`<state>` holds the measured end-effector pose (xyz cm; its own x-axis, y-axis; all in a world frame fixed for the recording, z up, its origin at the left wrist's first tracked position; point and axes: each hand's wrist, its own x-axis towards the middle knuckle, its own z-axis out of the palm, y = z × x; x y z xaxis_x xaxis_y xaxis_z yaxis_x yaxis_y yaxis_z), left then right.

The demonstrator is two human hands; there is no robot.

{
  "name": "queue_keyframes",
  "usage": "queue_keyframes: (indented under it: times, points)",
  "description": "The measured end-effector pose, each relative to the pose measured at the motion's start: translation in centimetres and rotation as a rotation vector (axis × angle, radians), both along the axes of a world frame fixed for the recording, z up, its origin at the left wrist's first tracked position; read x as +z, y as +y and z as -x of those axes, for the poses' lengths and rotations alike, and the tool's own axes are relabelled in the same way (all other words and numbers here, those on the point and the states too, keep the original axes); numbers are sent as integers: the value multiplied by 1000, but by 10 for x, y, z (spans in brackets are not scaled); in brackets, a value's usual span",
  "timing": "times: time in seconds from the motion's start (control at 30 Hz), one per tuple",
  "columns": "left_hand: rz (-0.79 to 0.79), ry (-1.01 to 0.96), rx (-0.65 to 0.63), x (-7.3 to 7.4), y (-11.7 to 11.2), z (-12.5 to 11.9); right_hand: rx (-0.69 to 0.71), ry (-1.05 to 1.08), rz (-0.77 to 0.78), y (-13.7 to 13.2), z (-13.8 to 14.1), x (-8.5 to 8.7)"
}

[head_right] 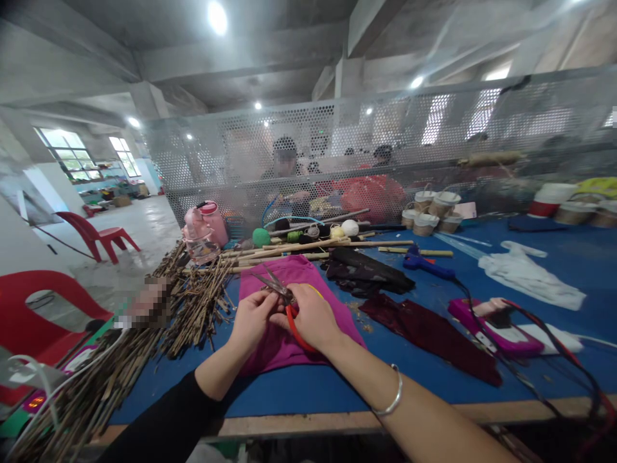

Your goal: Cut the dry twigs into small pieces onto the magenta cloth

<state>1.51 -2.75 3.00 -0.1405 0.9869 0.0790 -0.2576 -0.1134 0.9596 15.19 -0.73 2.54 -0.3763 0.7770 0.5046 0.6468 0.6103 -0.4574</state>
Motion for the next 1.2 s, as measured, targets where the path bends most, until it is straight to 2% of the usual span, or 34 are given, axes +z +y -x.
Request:
queue_keyframes:
  times: [0.17,0.43,0.6,1.2]
  points:
    - [-6,29,-18,1,-1,-1,24,28,-12,0,0,-1]
    - [6,-18,-17,-1,2,2,58,46,109,-1,-2,0]
    - [33,-31,42,1,3,2,9,-16,39,-3,-1,3]
    - [-28,-42,-7,-3,2,0,45,29,56,0,-2,1]
